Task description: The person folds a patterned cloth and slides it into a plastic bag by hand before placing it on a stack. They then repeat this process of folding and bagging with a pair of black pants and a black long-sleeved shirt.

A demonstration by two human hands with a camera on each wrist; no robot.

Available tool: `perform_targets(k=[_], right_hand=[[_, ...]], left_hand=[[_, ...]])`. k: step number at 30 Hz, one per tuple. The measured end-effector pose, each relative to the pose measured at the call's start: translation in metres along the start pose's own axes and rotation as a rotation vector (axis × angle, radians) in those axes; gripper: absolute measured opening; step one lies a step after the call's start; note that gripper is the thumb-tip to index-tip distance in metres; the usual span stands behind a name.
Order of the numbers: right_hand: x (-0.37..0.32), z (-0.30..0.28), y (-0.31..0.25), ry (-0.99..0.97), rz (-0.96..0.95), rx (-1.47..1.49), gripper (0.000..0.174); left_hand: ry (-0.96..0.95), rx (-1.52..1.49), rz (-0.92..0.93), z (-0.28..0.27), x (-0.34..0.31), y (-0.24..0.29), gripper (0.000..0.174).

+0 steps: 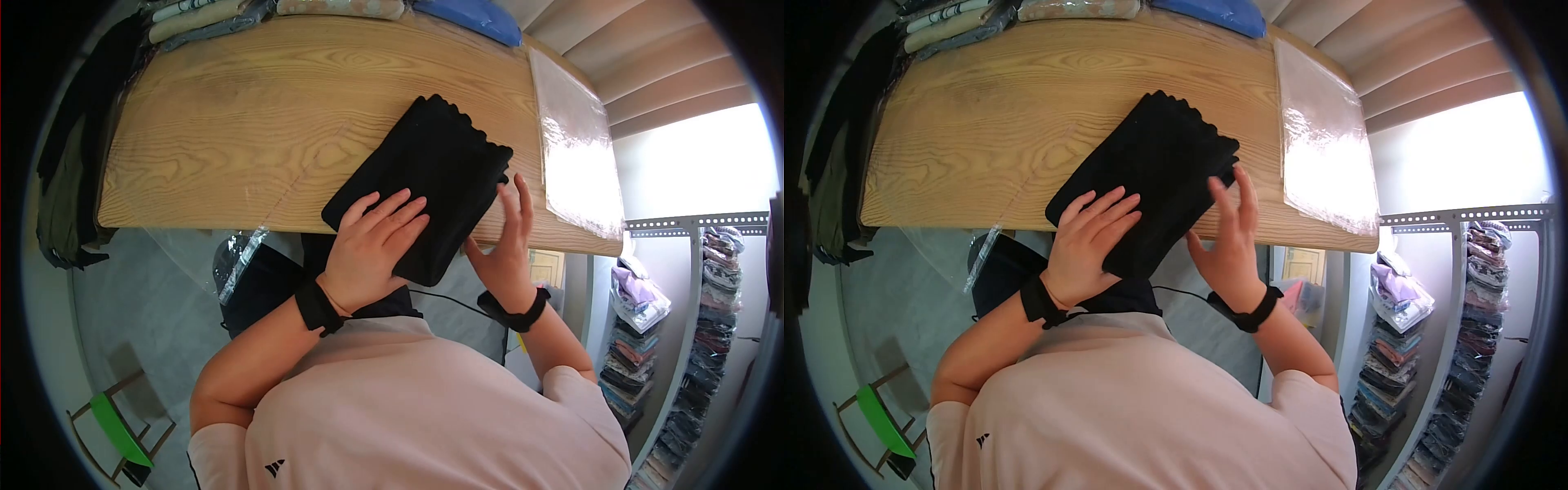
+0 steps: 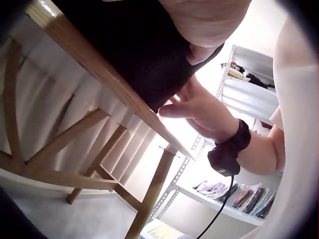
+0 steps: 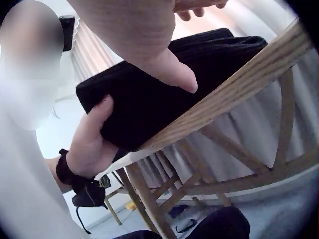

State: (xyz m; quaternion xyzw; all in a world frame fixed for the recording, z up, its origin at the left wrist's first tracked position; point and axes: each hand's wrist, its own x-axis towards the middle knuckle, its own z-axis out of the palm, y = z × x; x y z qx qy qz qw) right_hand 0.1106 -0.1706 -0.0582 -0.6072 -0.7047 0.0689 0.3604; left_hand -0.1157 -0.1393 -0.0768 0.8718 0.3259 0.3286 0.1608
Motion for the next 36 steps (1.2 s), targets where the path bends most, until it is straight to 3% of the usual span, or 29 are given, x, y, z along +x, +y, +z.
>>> perform_targets(k=[2,4,6,8,10,12,16,18,19,21,25,27,28,30,33,36], right_hand=[[0.011,0.006,0.0,-0.078,-0.25,-0.199,0.077],[0.025,0.011,0.0,-0.05,-0.241,-0.178,0.068],[0.042,0.001,0.007,-0.341,-0.398,-0.322,0.058],[0.055,-0.006,0.004,-0.387,-0.434,-0.311,0.053],[0.064,-0.01,0.001,-0.491,-0.537,-0.351,0.055],[0.073,-0.013,-0.005,-0.498,-0.583,-0.388,0.056],[0.086,-0.017,-0.008,-0.591,-0.658,-0.362,0.056],[0.089,-0.017,-0.009,-0.614,-0.675,-0.348,0.056],[0.09,-0.016,-0.009,-0.632,-0.678,-0.346,0.055],[0.089,-0.015,-0.008,-0.649,-0.681,-0.342,0.055],[0.087,-0.015,-0.009,-0.626,-0.672,-0.271,0.05],[0.083,-0.015,-0.016,-0.606,-0.654,-0.256,0.047],[0.08,-0.016,-0.022,-0.487,-0.688,-0.259,0.044],[0.078,-0.015,-0.025,-0.368,-0.72,-0.26,0.041],[0.08,-0.013,-0.028,-0.305,-0.789,-0.268,0.033],[0.085,-0.012,-0.037,-0.421,-0.714,-0.226,0.027]], left_hand=[[-0.04,-0.049,0.045,-0.004,-0.001,-0.003,0.07],[-0.099,-0.092,0.089,-0.013,0.0,-0.006,0.067],[-0.152,-0.13,0.126,-0.031,0.003,-0.01,0.065],[-0.011,-0.221,-0.012,-0.052,0.004,-0.015,0.059],[0.197,-0.146,-0.384,-0.049,0.012,-0.021,0.05],[-0.043,-0.329,-0.75,-0.046,0.018,-0.041,0.049],[-0.215,-0.237,-0.822,-0.044,0.043,-0.051,0.051],[-0.419,-0.562,-1.014,-0.046,0.055,-0.054,0.053],[-0.414,-0.564,-1.013,-0.046,0.055,-0.056,0.053],[-0.386,-0.955,-0.951,-0.043,0.054,-0.059,0.055],[-0.366,-0.903,-0.879,-0.06,0.06,-0.036,0.045],[-0.384,-0.27,-0.559,-0.073,0.065,-0.022,0.042],[-0.385,-0.268,-0.558,-0.077,0.065,-0.016,0.042],[-0.187,-0.026,-0.275,-0.08,0.06,-0.003,0.042],[-0.177,0.139,-0.196,-0.077,0.056,0.012,0.041],[-0.17,0.316,-0.109,-0.076,0.048,0.026,0.032]])
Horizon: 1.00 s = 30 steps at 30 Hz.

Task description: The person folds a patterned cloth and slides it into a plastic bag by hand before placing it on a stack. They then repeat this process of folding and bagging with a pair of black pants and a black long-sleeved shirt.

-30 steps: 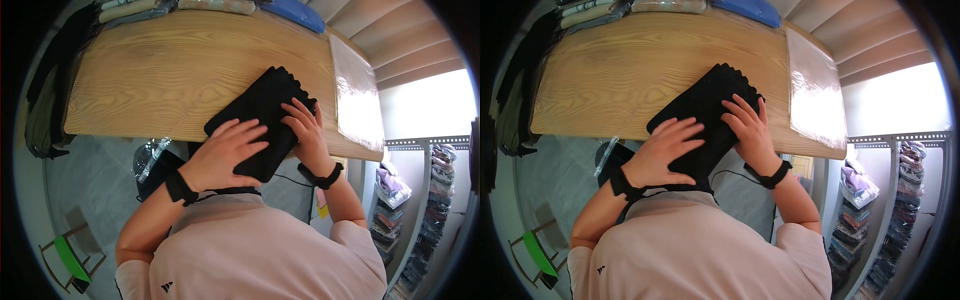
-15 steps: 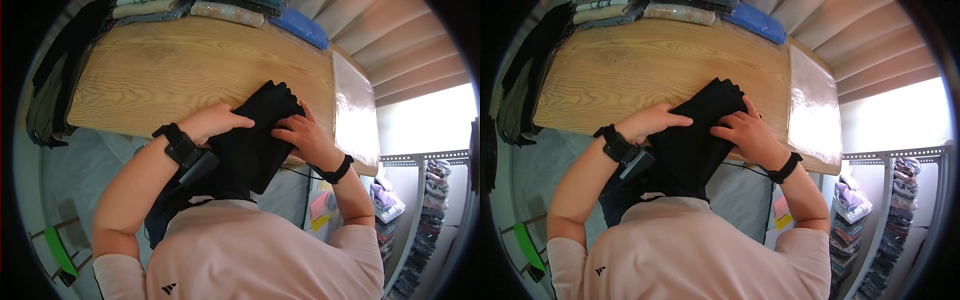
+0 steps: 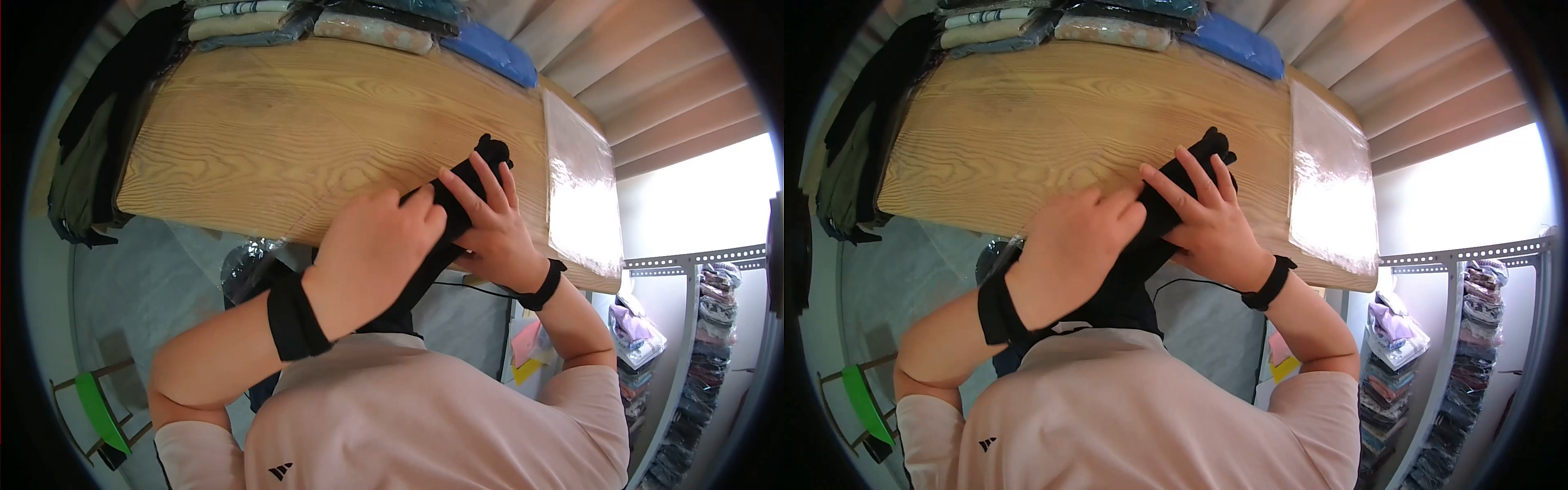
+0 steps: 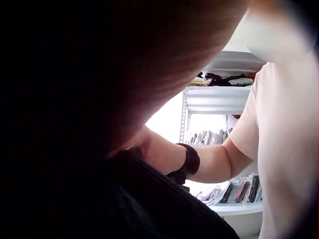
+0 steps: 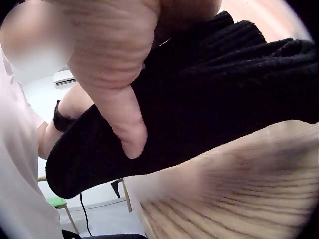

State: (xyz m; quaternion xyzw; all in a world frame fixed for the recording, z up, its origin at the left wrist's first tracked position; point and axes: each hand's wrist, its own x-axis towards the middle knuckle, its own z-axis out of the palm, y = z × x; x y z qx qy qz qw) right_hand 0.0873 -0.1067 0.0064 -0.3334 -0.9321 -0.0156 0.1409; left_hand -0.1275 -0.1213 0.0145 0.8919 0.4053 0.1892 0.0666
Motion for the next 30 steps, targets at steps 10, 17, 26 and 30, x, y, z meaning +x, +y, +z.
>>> perform_targets(k=[10,17,26,30], right_hand=[[0.008,0.003,-0.007,0.04,-0.114,0.051,0.026],[0.004,-0.007,0.001,0.31,0.346,0.243,0.04],[0.013,-0.009,-0.012,0.287,0.723,0.688,0.04],[0.017,-0.007,-0.017,0.318,0.802,0.91,0.037]], left_hand=[[-0.063,-0.148,0.039,-0.041,-0.05,-0.022,0.034],[-0.157,0.158,-0.286,-0.017,-0.142,-0.078,0.05],[-0.099,0.274,-0.308,0.019,-0.134,-0.107,0.052],[-0.032,0.283,-0.31,0.035,-0.111,-0.114,0.053]])
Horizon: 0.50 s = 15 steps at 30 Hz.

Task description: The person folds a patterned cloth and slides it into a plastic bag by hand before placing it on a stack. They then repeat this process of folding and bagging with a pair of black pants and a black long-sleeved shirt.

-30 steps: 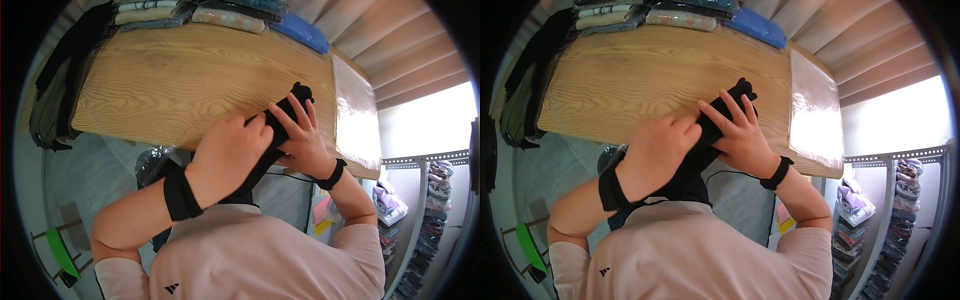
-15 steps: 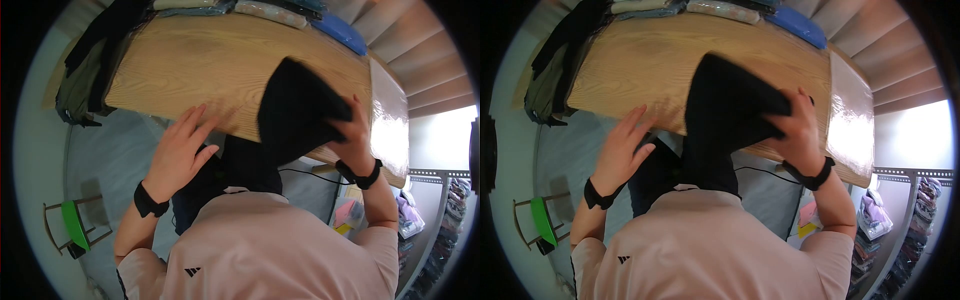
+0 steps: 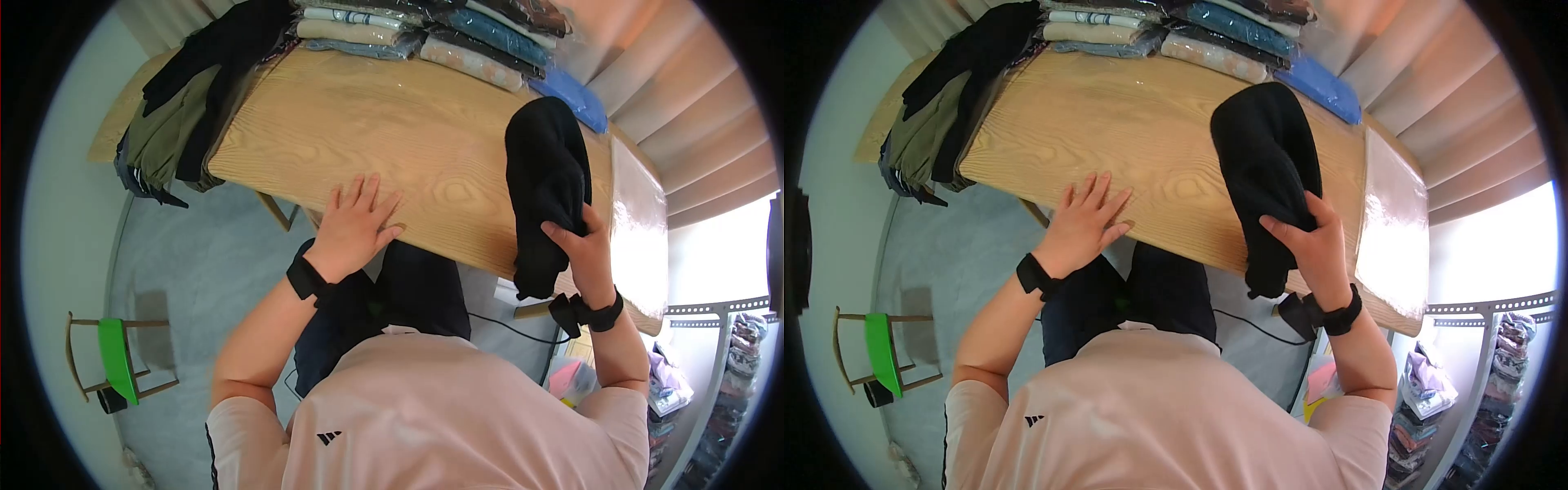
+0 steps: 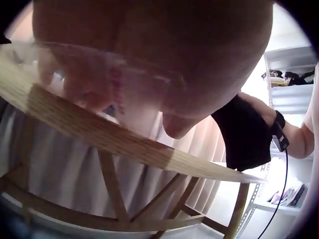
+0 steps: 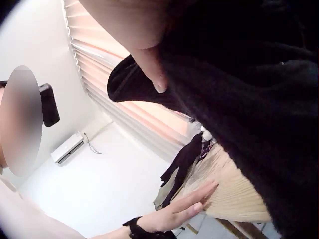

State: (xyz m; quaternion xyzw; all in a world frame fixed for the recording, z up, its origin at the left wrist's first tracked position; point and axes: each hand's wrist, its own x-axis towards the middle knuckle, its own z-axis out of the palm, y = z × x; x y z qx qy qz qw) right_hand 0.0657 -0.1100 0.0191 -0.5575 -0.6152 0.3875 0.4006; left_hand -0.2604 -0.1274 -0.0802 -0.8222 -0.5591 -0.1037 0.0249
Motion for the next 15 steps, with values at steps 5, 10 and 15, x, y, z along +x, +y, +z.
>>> perform_targets(k=[5,10,15], right_hand=[[-0.002,-0.002,-0.02,-0.052,0.21,0.431,0.035],[0.006,-0.005,-0.015,-0.119,0.5,0.749,0.035],[0.007,0.008,-0.018,-0.194,0.51,0.696,0.034]], left_hand=[[0.064,0.004,-0.081,-0.011,-0.011,0.015,0.054],[0.107,-0.04,-0.154,-0.001,-0.015,0.014,0.058],[0.14,-0.121,-0.189,0.003,-0.009,0.002,0.057]])
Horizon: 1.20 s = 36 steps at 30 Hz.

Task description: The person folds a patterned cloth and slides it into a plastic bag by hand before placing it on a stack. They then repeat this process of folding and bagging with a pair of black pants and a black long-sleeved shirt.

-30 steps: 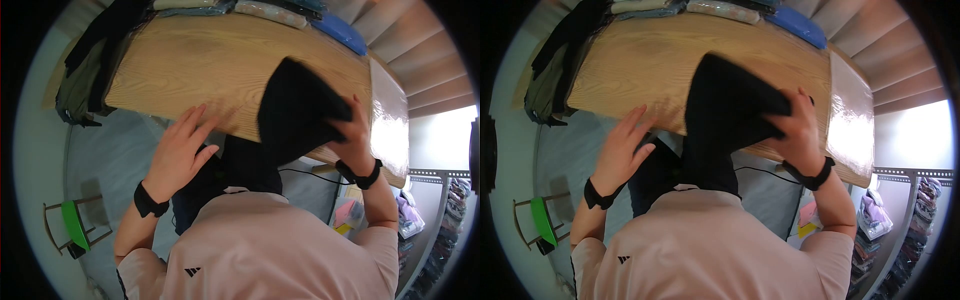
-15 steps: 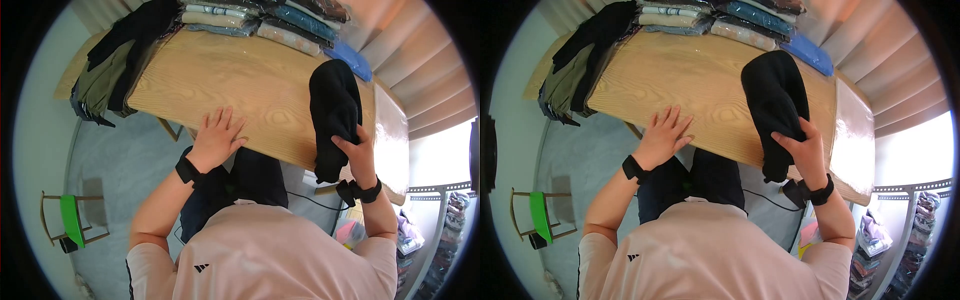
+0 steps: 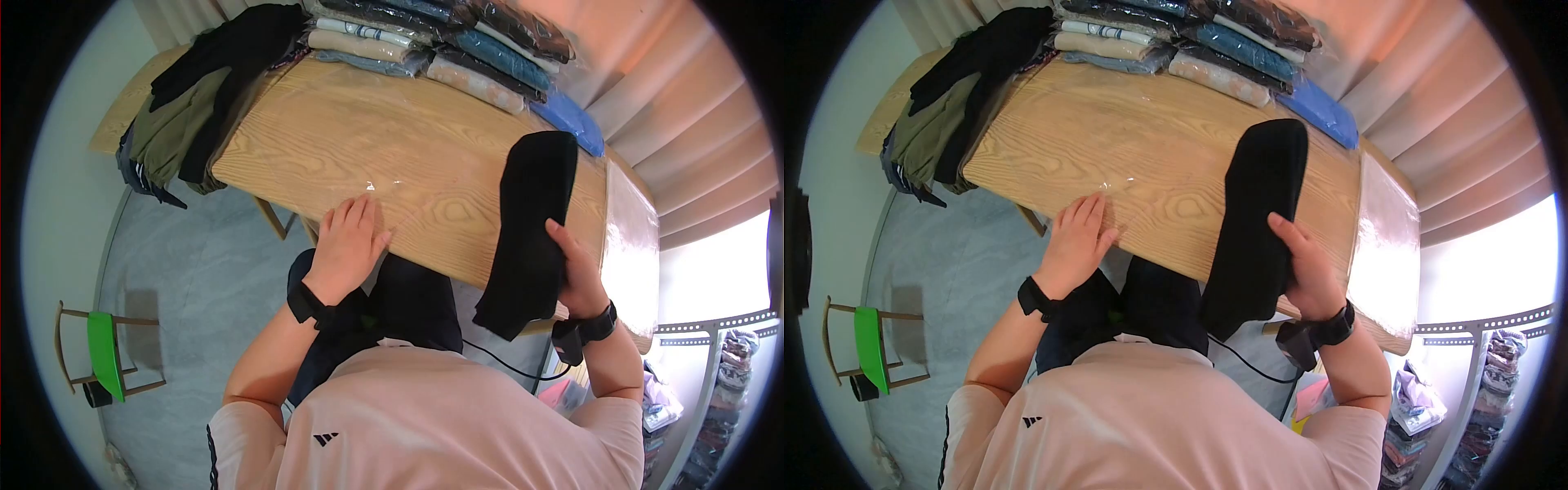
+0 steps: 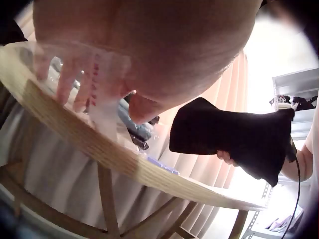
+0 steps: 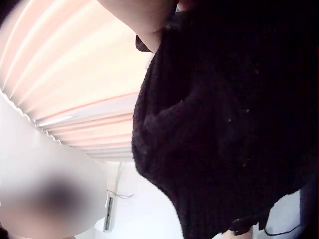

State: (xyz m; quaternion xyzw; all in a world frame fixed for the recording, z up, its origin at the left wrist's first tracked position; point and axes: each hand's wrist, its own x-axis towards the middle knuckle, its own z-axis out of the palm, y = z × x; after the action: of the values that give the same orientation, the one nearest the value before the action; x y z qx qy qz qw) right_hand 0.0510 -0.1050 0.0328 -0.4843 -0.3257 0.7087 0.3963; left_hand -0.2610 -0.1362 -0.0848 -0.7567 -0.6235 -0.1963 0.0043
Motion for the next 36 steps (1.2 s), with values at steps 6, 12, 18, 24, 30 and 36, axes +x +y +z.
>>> perform_targets(k=[6,12,18,24,30,36], right_hand=[[0.008,0.02,0.005,-0.111,-0.012,-0.546,0.049],[0.023,0.043,0.008,-0.156,-0.271,-1.248,0.068],[0.042,0.059,0.006,-0.288,-0.41,-1.552,0.059],[0.065,0.08,-0.002,-0.249,-0.325,-1.389,0.058],[0.11,0.094,0.011,-0.248,-0.067,-0.768,0.054],[0.13,0.113,0.006,-0.094,-0.373,-1.179,0.061]], left_hand=[[0.073,-0.124,0.061,-0.033,0.014,0.008,0.065],[0.213,-0.206,0.08,-0.035,0.026,0.016,0.074],[0.271,-0.269,0.081,-0.043,0.027,0.022,0.07],[0.175,-0.082,0.117,-0.05,0.02,0.049,0.066],[0.114,-0.033,0.186,-0.046,0.021,0.07,0.064],[0.094,-0.142,0.188,-0.037,0.015,0.084,0.076]])
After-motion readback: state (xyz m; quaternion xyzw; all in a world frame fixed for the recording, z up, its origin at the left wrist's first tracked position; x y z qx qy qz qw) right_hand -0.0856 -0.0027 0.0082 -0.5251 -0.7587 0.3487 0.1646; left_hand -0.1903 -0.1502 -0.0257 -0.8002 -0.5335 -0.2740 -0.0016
